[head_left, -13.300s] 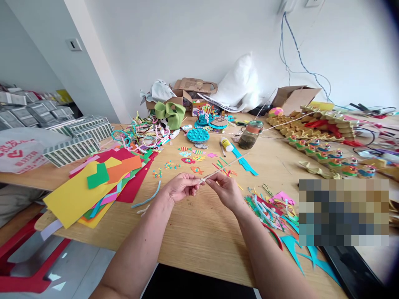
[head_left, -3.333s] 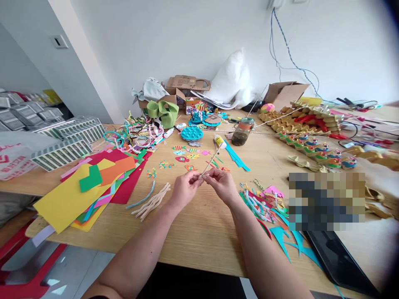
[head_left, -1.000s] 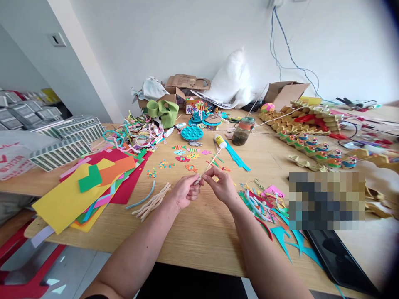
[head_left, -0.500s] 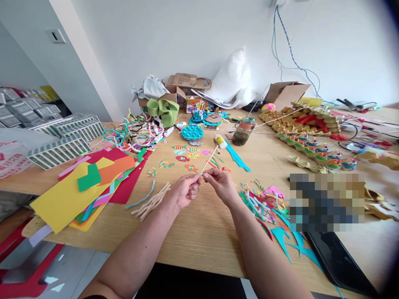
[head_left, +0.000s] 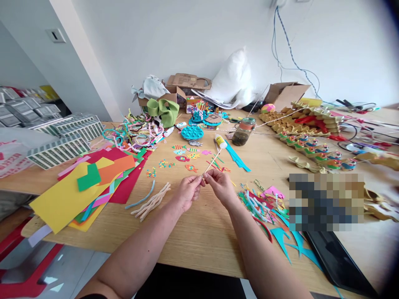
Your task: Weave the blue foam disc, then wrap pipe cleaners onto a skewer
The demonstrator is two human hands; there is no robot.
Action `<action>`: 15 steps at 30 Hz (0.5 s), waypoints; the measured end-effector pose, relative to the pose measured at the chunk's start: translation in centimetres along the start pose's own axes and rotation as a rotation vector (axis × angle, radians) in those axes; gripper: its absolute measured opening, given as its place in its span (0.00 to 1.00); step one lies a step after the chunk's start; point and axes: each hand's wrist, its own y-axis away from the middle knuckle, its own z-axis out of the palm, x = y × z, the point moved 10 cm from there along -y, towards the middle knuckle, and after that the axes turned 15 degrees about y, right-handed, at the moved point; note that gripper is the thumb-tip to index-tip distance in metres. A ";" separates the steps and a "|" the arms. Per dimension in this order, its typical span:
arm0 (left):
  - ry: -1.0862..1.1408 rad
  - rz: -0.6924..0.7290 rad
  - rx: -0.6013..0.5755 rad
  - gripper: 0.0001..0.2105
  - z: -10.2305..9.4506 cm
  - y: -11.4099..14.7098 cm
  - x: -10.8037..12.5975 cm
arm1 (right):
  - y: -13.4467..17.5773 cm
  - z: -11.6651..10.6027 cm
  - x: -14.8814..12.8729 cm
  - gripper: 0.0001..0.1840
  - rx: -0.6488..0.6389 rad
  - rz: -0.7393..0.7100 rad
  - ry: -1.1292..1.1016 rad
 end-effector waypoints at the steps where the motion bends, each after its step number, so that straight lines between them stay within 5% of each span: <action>1: -0.033 0.033 0.020 0.15 -0.2 0.0 0.2 | 0.0 -0.1 0.1 0.19 0.019 0.003 0.020; 6: -0.046 0.061 0.093 0.15 -0.7 0.1 0.4 | 0.1 0.1 0.4 0.19 0.066 0.028 0.016; 15: 0.114 -0.041 0.008 0.14 0.1 0.0 -0.1 | 0.2 1.0 0.0 0.21 -0.007 0.015 -0.137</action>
